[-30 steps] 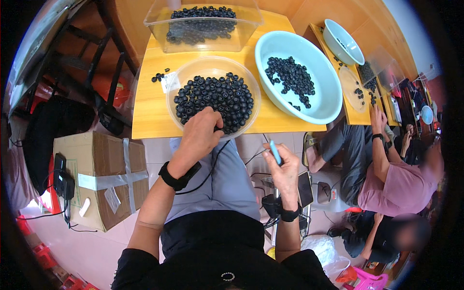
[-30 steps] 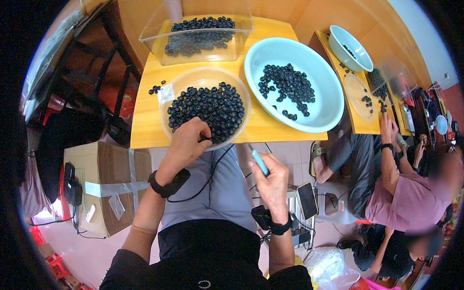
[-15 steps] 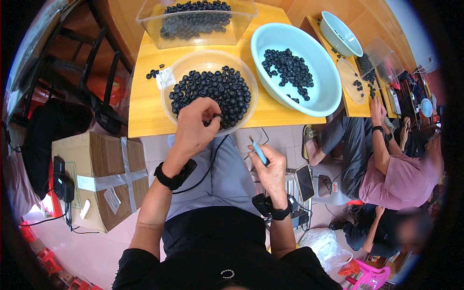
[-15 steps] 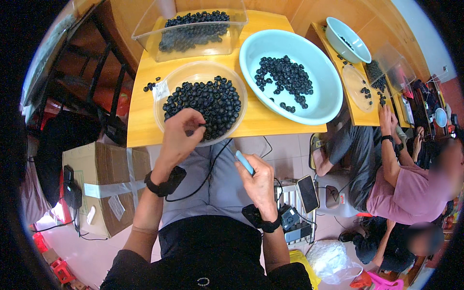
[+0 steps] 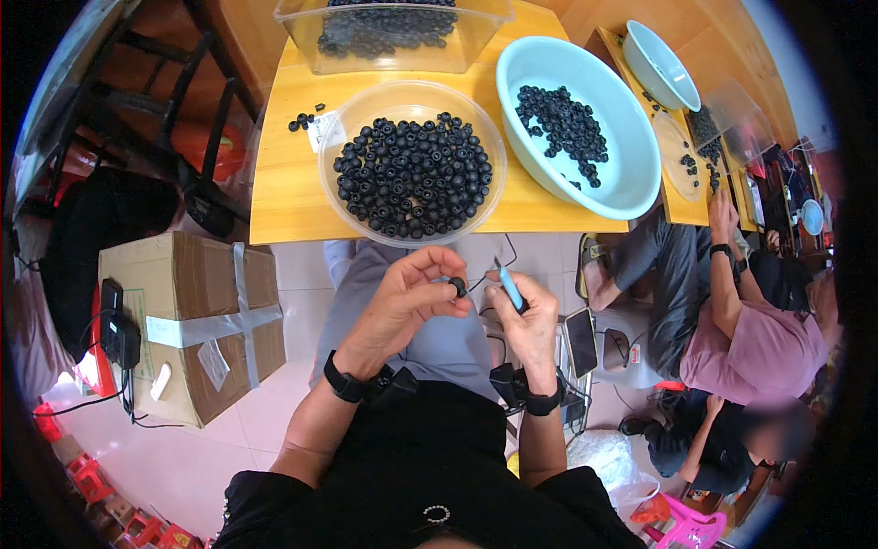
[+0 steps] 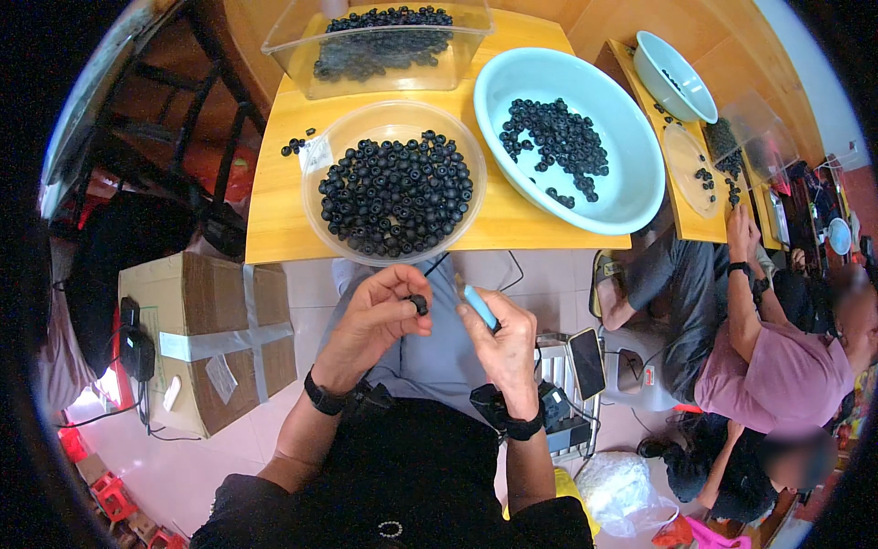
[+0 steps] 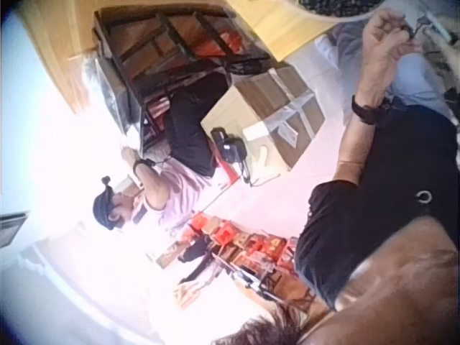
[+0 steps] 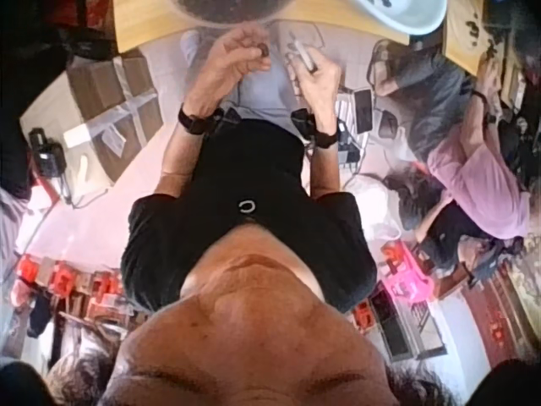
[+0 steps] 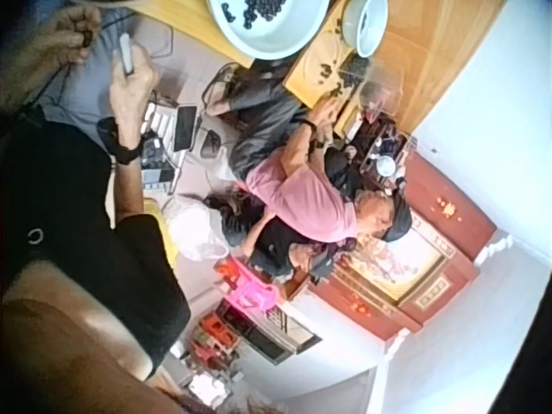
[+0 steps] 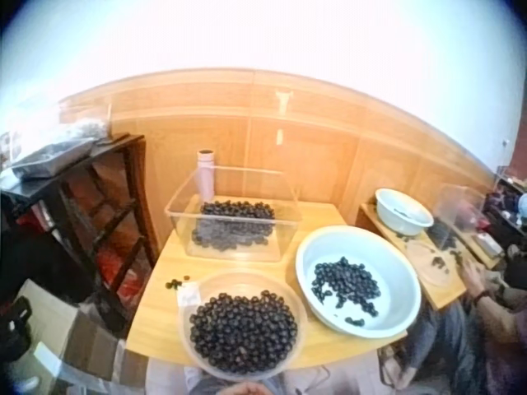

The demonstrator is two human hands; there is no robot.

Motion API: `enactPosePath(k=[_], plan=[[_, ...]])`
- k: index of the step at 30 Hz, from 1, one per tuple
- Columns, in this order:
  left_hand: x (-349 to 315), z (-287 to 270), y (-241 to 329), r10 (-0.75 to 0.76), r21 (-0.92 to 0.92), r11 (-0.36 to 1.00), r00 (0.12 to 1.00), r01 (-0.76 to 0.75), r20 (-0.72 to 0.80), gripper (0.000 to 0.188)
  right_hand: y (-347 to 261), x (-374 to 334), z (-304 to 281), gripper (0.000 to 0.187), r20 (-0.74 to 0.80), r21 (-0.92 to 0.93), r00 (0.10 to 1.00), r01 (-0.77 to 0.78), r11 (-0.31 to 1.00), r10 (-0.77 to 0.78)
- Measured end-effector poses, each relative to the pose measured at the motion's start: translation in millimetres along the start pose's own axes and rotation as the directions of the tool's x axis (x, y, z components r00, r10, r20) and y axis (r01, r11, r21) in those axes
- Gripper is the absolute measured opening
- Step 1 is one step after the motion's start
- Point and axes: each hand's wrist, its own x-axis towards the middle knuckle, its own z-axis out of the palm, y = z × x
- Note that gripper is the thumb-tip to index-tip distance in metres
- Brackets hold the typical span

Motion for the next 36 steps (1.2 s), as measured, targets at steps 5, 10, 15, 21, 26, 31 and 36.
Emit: enactPosePath(k=[5, 10, 15, 21, 26, 31, 36], plan=[[5.4, -7.2, -10.2, -0.035, -0.003, 0.999, 0.999, 0.035, 0.018, 0.021, -2.9, -2.6, -11.4, 0.019, -0.008, -0.010, 1.000, -0.003, 1.000, 0.003], [5.2, -10.7, -16.1, 0.013, -0.049, 0.999, 0.997, -0.010, 0.078, 0.021, -3.9, -7.1, -11.5, 0.023, 0.094, 0.013, 0.983, 0.160, 0.987, -0.161], [1.6, -9.9, -10.7, -0.041, -0.047, 0.998, 0.996, 0.045, 0.073, 0.024, -13.7, -8.7, -14.0, 0.026, 0.185, -0.011, 0.973, 0.142, 0.990, -0.138], [3.2, -11.4, -11.5, -0.043, -0.064, 0.997, 0.996, 0.048, 0.074, 0.024, -18.3, -8.4, -14.1, 0.023, 0.226, -0.067, 0.958, 0.194, 0.979, -0.174], [2.3, -13.9, -12.6, -0.039, -0.065, 0.997, 0.995, 0.045, 0.090, 0.022, -19.7, -6.6, -10.6, 0.020, 0.228, -0.092, 0.951, 0.235, 0.968, -0.209], [2.3, -13.2, -12.0, -0.045, -0.041, 0.998, 0.997, 0.048, 0.057, 0.019, -23.0, -3.6, -10.6, 0.019, 0.229, -0.128, 0.948, 0.255, 0.959, -0.221], [3.7, -12.9, -10.9, -0.052, -0.072, 0.996, 0.998, 0.055, 0.048, 0.017, -14.3, -2.7, -9.1, 0.019, 0.210, -0.148, 0.948, 0.274, 0.950, -0.241]])
